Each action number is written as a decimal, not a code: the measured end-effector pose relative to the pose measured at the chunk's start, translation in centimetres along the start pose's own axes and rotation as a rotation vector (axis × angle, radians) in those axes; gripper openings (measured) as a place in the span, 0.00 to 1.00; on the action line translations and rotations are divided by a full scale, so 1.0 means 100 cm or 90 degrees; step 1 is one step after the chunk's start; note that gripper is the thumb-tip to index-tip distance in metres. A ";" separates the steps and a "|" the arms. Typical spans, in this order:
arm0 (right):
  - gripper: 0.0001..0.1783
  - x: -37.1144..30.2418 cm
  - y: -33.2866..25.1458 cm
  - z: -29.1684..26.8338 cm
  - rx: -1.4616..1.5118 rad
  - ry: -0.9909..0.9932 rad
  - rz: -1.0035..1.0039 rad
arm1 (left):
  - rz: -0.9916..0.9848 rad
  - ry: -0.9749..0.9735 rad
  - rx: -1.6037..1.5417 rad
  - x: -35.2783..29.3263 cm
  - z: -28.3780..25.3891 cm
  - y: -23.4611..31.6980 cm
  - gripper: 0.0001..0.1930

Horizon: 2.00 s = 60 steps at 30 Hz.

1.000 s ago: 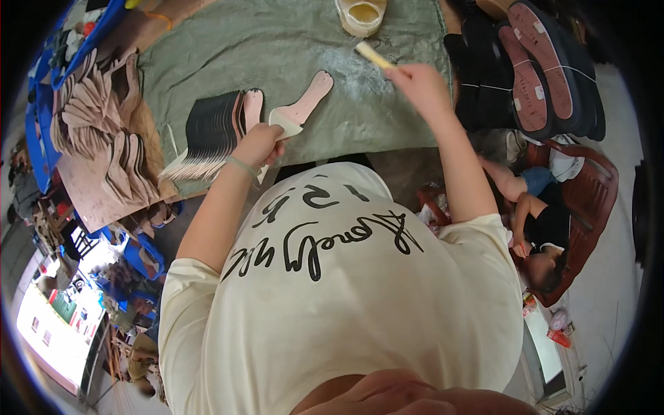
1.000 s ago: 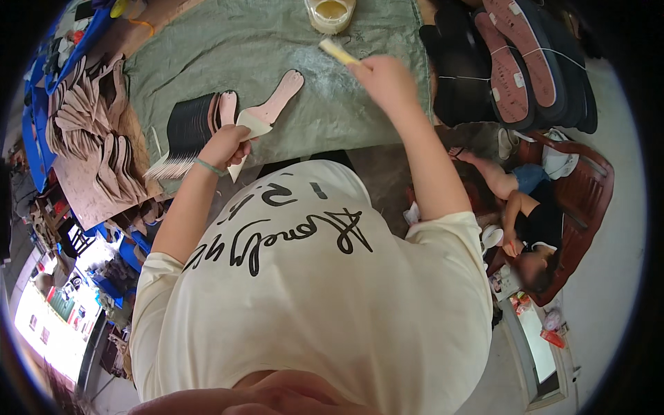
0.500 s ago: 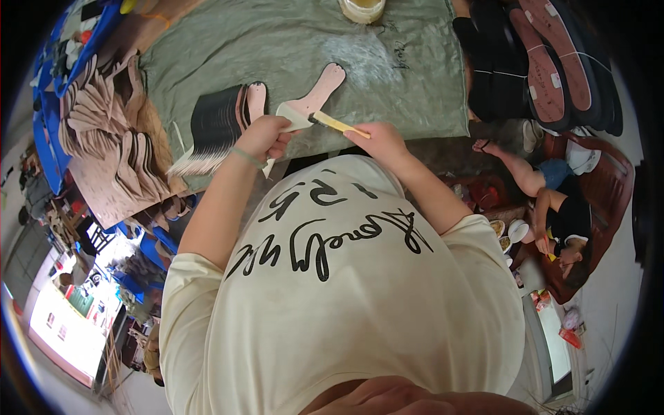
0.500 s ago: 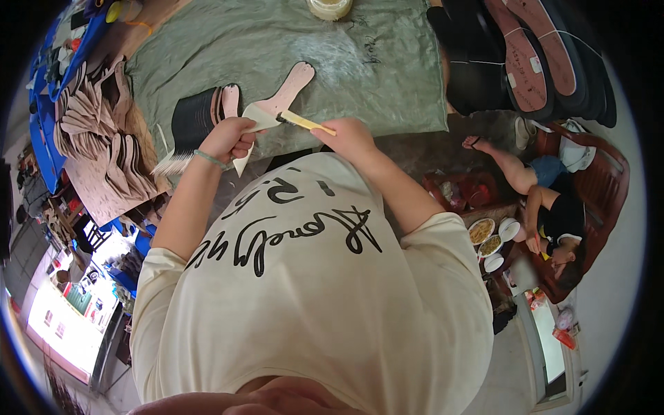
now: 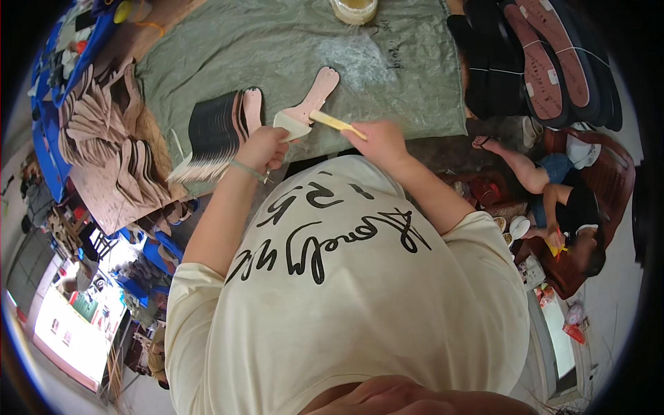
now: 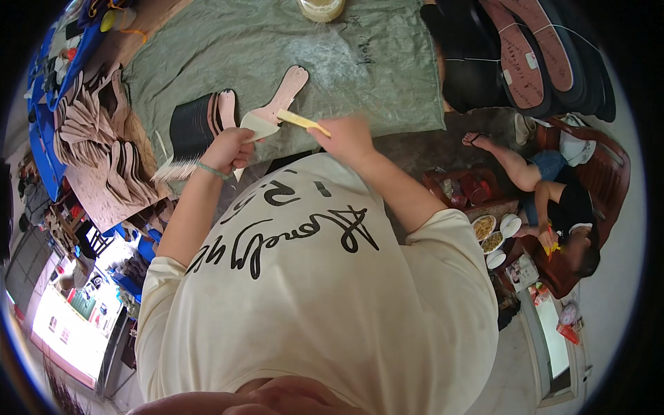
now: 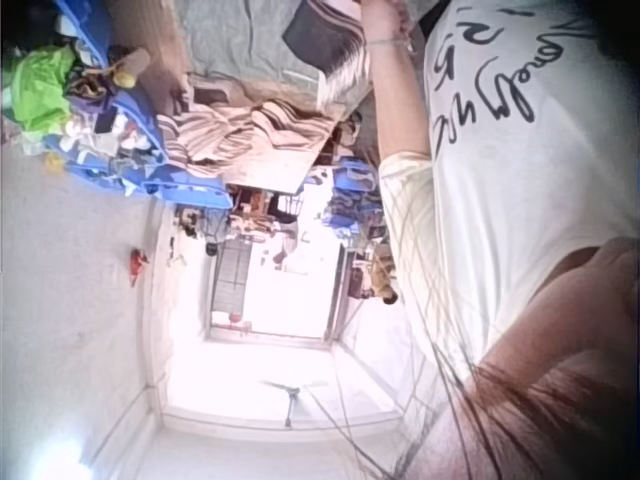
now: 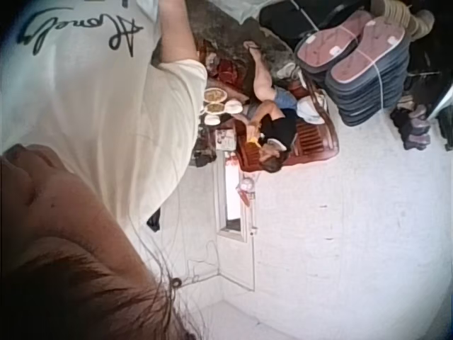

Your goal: Applying glue to the inner surface of shoe upper components using a handheld brush.

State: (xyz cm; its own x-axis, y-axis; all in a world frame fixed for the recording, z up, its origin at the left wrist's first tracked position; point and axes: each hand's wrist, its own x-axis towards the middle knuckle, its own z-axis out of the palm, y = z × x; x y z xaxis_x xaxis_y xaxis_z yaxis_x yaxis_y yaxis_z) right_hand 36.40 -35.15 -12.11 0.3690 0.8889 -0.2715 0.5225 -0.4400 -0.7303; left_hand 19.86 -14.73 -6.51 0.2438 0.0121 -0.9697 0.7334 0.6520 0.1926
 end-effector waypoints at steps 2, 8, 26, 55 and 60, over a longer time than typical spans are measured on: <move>0.18 -0.001 0.005 0.004 0.005 -0.003 0.043 | 0.007 0.010 0.004 -0.001 0.003 0.000 0.14; 0.21 0.022 0.021 -0.010 -0.067 0.017 0.164 | 0.017 0.001 0.012 0.002 0.000 -0.001 0.14; 0.19 0.067 -0.013 -0.027 -0.242 -0.084 0.017 | 0.042 -0.009 0.036 0.004 -0.010 -0.003 0.15; 0.17 0.032 -0.018 -0.085 0.191 0.221 0.152 | 0.357 0.707 0.190 -0.209 -0.231 -0.116 0.16; 0.18 0.037 -0.037 -0.063 0.147 0.239 0.136 | 0.045 0.914 0.695 -0.200 -0.425 -0.221 0.15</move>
State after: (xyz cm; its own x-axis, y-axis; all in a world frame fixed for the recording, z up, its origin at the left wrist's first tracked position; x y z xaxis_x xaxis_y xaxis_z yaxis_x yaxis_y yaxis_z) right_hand 40.65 -31.07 -6.50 0.7233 0.6555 -0.2170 0.2364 -0.5304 -0.8142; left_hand -28.17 2.84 2.29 0.0435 0.9784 -0.2023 0.9345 -0.1115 -0.3381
